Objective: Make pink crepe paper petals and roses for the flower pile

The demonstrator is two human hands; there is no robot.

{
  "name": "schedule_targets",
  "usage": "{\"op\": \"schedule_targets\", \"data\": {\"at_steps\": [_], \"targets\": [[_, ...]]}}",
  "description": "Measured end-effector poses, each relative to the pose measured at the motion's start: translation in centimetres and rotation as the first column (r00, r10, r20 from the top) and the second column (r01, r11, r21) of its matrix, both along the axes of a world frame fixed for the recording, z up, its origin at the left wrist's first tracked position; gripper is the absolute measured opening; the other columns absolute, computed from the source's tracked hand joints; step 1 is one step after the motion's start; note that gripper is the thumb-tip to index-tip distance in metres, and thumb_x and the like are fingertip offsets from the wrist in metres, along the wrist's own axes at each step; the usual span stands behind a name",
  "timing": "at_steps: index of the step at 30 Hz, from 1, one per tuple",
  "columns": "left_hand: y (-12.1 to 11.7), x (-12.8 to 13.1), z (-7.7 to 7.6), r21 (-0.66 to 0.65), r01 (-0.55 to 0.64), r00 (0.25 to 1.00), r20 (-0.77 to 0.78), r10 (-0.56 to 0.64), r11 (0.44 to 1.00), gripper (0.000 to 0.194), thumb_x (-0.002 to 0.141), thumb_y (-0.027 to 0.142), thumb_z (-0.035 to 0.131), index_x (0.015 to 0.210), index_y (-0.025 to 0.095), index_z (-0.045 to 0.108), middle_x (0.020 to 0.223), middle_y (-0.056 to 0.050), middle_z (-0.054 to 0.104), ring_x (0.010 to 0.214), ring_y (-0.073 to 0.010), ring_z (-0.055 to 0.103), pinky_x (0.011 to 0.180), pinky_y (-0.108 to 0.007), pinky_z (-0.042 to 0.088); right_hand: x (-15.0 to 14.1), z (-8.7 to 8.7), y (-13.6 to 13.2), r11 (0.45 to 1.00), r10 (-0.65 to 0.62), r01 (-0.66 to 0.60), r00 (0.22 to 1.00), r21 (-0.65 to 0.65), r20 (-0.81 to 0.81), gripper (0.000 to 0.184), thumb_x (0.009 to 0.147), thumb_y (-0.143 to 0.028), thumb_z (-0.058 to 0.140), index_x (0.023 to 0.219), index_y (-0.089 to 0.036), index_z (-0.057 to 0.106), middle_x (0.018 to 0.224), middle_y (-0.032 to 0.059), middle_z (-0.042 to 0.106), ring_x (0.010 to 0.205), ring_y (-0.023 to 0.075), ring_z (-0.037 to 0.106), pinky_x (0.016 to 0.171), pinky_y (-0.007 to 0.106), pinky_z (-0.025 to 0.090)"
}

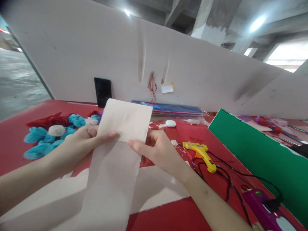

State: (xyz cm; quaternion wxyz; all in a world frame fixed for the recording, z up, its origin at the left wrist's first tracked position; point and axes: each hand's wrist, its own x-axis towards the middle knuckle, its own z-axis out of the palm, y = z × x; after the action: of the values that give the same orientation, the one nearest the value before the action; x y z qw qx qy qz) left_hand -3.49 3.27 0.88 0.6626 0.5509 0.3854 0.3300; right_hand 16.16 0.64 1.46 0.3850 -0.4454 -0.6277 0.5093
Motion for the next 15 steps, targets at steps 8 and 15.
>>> {"op": "schedule_targets", "data": {"at_steps": [8,15], "targets": [[-0.22,0.37,0.18,-0.116,-0.057,0.995,0.077,0.066,0.992,0.013,0.068,0.031,0.078,0.072,0.019,0.073,0.063,-0.001,0.073,0.063,-0.0182,0.07,0.056,-0.021,0.057,-0.21,0.02,-0.08,0.982,0.152,-0.158,0.987,-0.105,-0.057,0.014,0.072,-0.021,0.07,0.065,-0.014,0.06,0.053,-0.0061,0.053,0.043,0.0041,0.047,0.04,0.014,0.041],[0.31,0.06,0.02,-0.116,-0.039,0.99,0.132,0.054,0.992,0.021,0.072,0.035,0.074,0.062,0.017,0.07,0.053,-0.004,0.069,0.045,-0.0178,0.064,0.038,-0.021,0.051,-0.27,-0.26,-0.41,0.939,0.28,-0.265,0.959,-0.218,0.039,0.016,0.073,-0.023,0.071,0.068,-0.014,0.059,0.057,-0.0051,0.056,0.046,0.0042,0.05,0.043,0.014,0.042]]}}
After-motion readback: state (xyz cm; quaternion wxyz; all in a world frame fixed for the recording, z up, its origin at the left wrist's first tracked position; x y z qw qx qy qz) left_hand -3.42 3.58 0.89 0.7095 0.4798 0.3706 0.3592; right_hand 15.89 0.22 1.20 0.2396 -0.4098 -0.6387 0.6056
